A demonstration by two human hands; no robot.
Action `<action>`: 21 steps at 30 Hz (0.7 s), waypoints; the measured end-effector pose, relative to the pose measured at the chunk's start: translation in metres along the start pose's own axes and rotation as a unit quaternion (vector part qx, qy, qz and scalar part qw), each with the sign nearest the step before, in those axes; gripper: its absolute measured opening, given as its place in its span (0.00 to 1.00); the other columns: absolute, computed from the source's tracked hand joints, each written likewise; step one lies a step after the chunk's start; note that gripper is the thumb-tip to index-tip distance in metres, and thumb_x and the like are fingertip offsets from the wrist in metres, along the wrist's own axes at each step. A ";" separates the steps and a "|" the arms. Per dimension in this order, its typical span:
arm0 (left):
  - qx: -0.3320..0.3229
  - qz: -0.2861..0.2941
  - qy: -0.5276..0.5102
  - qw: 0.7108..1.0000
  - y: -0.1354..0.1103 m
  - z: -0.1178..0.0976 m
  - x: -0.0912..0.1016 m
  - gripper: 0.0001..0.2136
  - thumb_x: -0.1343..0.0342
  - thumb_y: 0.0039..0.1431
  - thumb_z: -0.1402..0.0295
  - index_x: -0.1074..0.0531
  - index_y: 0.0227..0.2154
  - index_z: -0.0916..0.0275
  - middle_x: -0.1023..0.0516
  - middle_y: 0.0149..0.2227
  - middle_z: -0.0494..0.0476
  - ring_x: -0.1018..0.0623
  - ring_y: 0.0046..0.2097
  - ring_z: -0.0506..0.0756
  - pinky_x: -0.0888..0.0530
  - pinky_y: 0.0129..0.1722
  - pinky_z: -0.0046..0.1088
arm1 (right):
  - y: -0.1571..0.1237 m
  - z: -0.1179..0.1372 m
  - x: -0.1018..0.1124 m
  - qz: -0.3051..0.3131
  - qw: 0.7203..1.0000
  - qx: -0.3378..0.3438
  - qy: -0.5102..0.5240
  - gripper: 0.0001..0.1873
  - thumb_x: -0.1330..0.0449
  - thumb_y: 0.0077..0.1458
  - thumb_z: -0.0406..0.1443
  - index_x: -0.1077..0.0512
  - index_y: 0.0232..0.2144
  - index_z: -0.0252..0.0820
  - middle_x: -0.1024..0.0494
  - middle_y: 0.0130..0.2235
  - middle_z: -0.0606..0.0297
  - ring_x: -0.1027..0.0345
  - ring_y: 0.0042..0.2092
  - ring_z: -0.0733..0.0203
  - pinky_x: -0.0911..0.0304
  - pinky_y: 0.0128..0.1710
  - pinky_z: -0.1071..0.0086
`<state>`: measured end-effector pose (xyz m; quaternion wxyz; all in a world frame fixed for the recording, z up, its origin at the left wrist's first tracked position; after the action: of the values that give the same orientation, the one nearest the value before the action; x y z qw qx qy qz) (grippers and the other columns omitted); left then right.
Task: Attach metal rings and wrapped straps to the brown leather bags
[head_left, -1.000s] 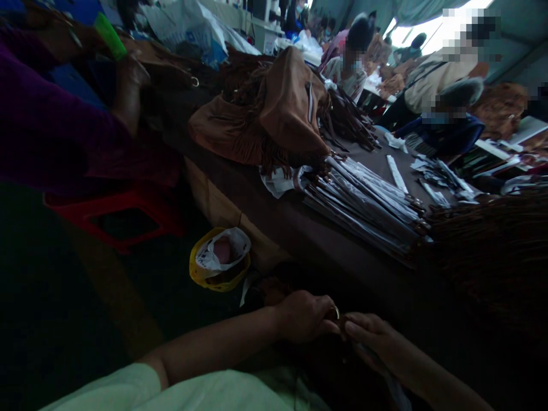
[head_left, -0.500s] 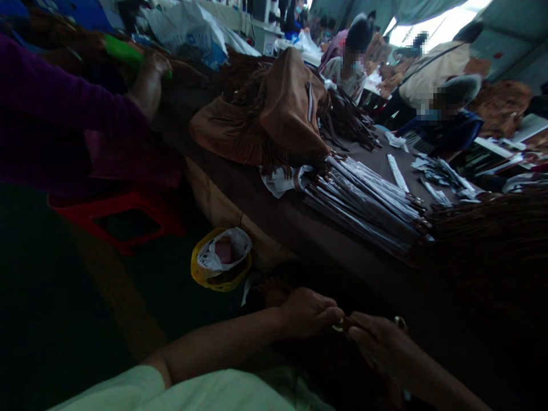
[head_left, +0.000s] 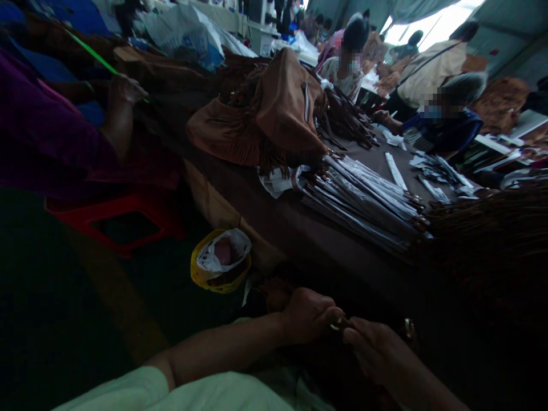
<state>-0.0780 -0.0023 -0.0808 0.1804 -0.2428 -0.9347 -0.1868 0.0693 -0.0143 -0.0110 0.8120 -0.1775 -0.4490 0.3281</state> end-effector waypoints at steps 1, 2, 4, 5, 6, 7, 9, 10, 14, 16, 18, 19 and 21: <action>-0.022 0.009 -0.013 1.000 -0.001 -0.001 0.001 0.32 0.74 0.67 0.51 0.28 0.29 0.65 0.25 0.26 0.55 0.26 0.29 0.49 0.36 0.29 0.22 | 0.002 -0.007 -0.001 0.060 0.995 0.019 0.075 0.26 0.53 0.59 0.55 0.32 0.26 0.41 0.32 0.18 0.69 0.39 0.18 0.67 0.47 0.18 0.74; -0.038 0.021 -0.021 0.999 -0.002 -0.003 0.002 0.32 0.74 0.67 0.51 0.28 0.28 0.65 0.25 0.26 0.55 0.26 0.29 0.48 0.36 0.29 0.22 | 0.004 -0.013 -0.002 0.119 0.982 0.031 0.145 0.28 0.52 0.56 0.58 0.32 0.26 0.40 0.37 0.15 0.72 0.44 0.15 0.69 0.50 0.16 0.75; -0.039 0.042 -0.012 0.998 -0.002 -0.005 0.001 0.30 0.72 0.68 0.53 0.29 0.28 0.65 0.25 0.26 0.55 0.26 0.29 0.48 0.36 0.29 0.22 | 0.007 -0.021 -0.007 0.188 0.952 0.029 0.238 0.30 0.50 0.51 0.61 0.33 0.27 0.39 0.41 0.14 0.75 0.50 0.14 0.71 0.53 0.14 0.76; -0.021 0.046 0.010 0.999 -0.001 -0.005 0.000 0.29 0.71 0.68 0.54 0.29 0.28 0.64 0.25 0.27 0.54 0.26 0.29 0.48 0.37 0.28 0.22 | 0.008 -0.023 -0.009 0.181 0.956 0.011 0.229 0.29 0.50 0.52 0.60 0.33 0.27 0.39 0.41 0.15 0.75 0.50 0.14 0.71 0.53 0.14 0.76; 0.004 0.048 0.040 0.998 0.000 -0.005 -0.001 0.28 0.70 0.69 0.55 0.28 0.29 0.64 0.24 0.27 0.54 0.26 0.29 0.49 0.37 0.28 0.22 | 0.010 -0.023 -0.011 0.146 0.972 -0.012 0.183 0.27 0.51 0.55 0.58 0.33 0.27 0.40 0.39 0.16 0.74 0.48 0.15 0.70 0.53 0.15 0.76; 0.036 0.045 0.072 0.996 0.001 -0.004 -0.003 0.27 0.69 0.69 0.55 0.28 0.29 0.63 0.24 0.28 0.55 0.26 0.30 0.50 0.37 0.28 0.23 | 0.010 -0.022 -0.012 0.089 0.990 -0.038 0.107 0.24 0.52 0.58 0.53 0.33 0.27 0.40 0.36 0.17 0.71 0.44 0.17 0.68 0.52 0.17 0.75; 0.100 0.024 0.122 0.987 0.003 -0.001 -0.006 0.25 0.66 0.68 0.55 0.27 0.30 0.63 0.23 0.29 0.55 0.26 0.30 0.51 0.38 0.27 0.24 | 0.008 -0.013 -0.012 -0.035 0.993 -0.081 -0.073 0.18 0.54 0.61 0.44 0.33 0.28 0.40 0.30 0.21 0.64 0.36 0.21 0.63 0.50 0.20 0.72; 0.124 0.011 0.133 0.983 0.003 0.000 -0.007 0.25 0.66 0.68 0.55 0.27 0.30 0.63 0.23 0.29 0.56 0.26 0.30 0.51 0.38 0.27 0.24 | 0.006 -0.007 -0.013 -0.080 0.984 -0.088 -0.132 0.16 0.55 0.61 0.40 0.33 0.28 0.40 0.29 0.22 0.60 0.33 0.23 0.60 0.49 0.21 0.71; 0.118 -0.013 0.035 0.992 0.000 0.002 -0.006 0.29 0.68 0.68 0.52 0.28 0.28 0.65 0.25 0.27 0.55 0.27 0.29 0.50 0.36 0.28 0.23 | 0.002 0.004 -0.016 -0.081 0.993 -0.049 -0.077 0.21 0.58 0.62 0.45 0.34 0.27 0.41 0.28 0.23 0.61 0.32 0.25 0.60 0.46 0.22 0.71; 0.089 -0.003 -0.070 0.994 -0.002 0.002 -0.002 0.31 0.71 0.67 0.50 0.29 0.28 0.66 0.26 0.26 0.54 0.28 0.29 0.48 0.36 0.27 0.21 | 0.004 0.000 -0.016 -0.009 0.998 -0.016 0.054 0.25 0.58 0.60 0.54 0.36 0.26 0.42 0.33 0.20 0.68 0.38 0.19 0.65 0.48 0.18 0.73; 0.077 0.010 -0.132 0.988 -0.003 0.002 0.002 0.32 0.72 0.67 0.49 0.30 0.27 0.67 0.28 0.25 0.53 0.28 0.28 0.47 0.36 0.26 0.20 | 0.009 -0.005 -0.016 0.074 0.979 0.021 0.189 0.28 0.55 0.55 0.59 0.36 0.25 0.42 0.40 0.16 0.74 0.47 0.15 0.69 0.53 0.15 0.74; 0.075 0.015 -0.134 0.988 -0.003 0.001 0.004 0.32 0.72 0.67 0.49 0.31 0.26 0.67 0.28 0.24 0.53 0.29 0.27 0.47 0.36 0.26 0.20 | 0.012 -0.007 -0.017 0.102 0.966 0.032 0.236 0.29 0.53 0.53 0.60 0.36 0.24 0.41 0.42 0.15 0.75 0.50 0.14 0.70 0.54 0.14 0.75; 0.079 0.019 -0.078 0.994 -0.002 -0.001 0.003 0.30 0.71 0.67 0.51 0.31 0.26 0.66 0.28 0.25 0.53 0.28 0.28 0.48 0.36 0.27 0.21 | 0.016 -0.012 -0.019 0.108 0.965 0.027 0.239 0.29 0.53 0.52 0.61 0.37 0.24 0.42 0.44 0.15 0.75 0.50 0.14 0.70 0.55 0.15 0.74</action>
<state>-0.0815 -0.0027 -0.0791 0.1287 -0.2590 -0.9531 -0.0893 0.0659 -0.0152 -0.0381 0.8599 -0.2761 -0.2110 0.3741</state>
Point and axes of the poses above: each hand's wrist, its own y-axis towards the middle knuckle, its own x-axis out of the back of the hand, z = x × y, the point moved 3 cm from there along y, towards the middle knuckle
